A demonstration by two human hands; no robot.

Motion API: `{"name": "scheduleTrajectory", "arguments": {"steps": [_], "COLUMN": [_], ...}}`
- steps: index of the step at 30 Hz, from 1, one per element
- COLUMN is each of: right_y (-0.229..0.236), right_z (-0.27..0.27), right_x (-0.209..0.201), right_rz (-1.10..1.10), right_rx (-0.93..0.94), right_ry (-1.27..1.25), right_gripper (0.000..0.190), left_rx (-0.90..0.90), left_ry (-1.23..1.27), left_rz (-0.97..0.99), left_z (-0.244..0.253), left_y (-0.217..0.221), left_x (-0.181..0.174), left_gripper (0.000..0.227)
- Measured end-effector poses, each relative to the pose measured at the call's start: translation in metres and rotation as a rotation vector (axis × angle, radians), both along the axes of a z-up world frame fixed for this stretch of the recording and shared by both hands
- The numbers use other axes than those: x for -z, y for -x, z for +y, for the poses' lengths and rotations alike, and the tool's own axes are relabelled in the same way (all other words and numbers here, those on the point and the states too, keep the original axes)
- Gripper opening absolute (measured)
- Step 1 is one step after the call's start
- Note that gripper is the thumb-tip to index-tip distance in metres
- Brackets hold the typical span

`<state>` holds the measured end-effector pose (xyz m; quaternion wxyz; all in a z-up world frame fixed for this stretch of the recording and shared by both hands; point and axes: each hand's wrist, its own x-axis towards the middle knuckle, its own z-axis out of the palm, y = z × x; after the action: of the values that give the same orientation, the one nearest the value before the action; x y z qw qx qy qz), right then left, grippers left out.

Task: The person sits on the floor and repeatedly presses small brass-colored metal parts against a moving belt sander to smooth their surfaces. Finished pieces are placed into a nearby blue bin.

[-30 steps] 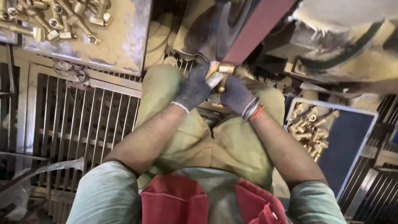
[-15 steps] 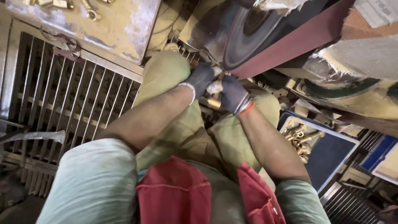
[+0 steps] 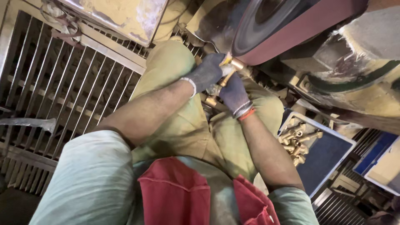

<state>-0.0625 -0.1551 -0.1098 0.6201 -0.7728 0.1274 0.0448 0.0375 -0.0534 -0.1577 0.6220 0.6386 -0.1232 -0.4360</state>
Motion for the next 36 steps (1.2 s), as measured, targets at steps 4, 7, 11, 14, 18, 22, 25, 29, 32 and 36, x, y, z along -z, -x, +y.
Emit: {"name": "scheduleTrajectory", "arguments": {"steps": [4, 7, 11, 14, 18, 22, 25, 29, 32, 36], "right_y": [0.01, 0.015, 0.004, 0.003, 0.015, 0.025, 0.033, 0.038, 0.035, 0.023], "right_z": [-0.006, -0.019, -0.038, -0.036, -0.018, -0.016, -0.019, -0.015, -0.008, -0.015], "right_x": [0.005, 0.017, 0.022, 0.005, -0.031, -0.059, -0.063, -0.041, -0.016, -0.004], "right_rz": [0.085, 0.163, -0.512, -0.303, -0.028, 0.089, 0.163, 0.073, -0.245, -0.172], "right_rx": [-0.056, 0.02, -0.33, -0.163, -0.082, -0.207, -0.497, -0.249, -0.137, -0.038], "right_ry": [0.191, -0.443, 0.328, -0.045, -0.288, -0.95, -1.032, -0.214, 0.557, 0.459], "right_gripper": [0.055, 0.049, 0.03, 0.034, 0.046, 0.061, 0.052, 0.045, 0.044, 0.04], "left_rx": [-0.004, 0.057, -0.121, -0.109, 0.143, 0.264, 0.371, 0.167, 0.049, 0.082], "left_ry": [0.154, -0.026, 0.026, 0.023, 0.175, 0.317, 0.472, 0.285, 0.057, 0.308], "left_rz": [-0.358, -0.048, 0.517, 0.367, 0.006, -0.167, -0.278, -0.276, -0.419, -0.205], "left_z": [0.007, -0.001, -0.017, -0.017, 0.011, 0.024, 0.03, 0.028, 0.026, 0.02], "left_y": [-0.002, -0.006, -0.013, -0.012, -0.012, -0.017, -0.011, 0.004, 0.014, 0.007], "left_x": [-0.002, 0.008, 0.016, 0.004, -0.031, -0.067, -0.087, -0.101, -0.105, -0.103], "left_gripper": [0.029, 0.022, 0.021, 0.022, 0.027, 0.029, 0.037, 0.036, 0.036, 0.028]}}
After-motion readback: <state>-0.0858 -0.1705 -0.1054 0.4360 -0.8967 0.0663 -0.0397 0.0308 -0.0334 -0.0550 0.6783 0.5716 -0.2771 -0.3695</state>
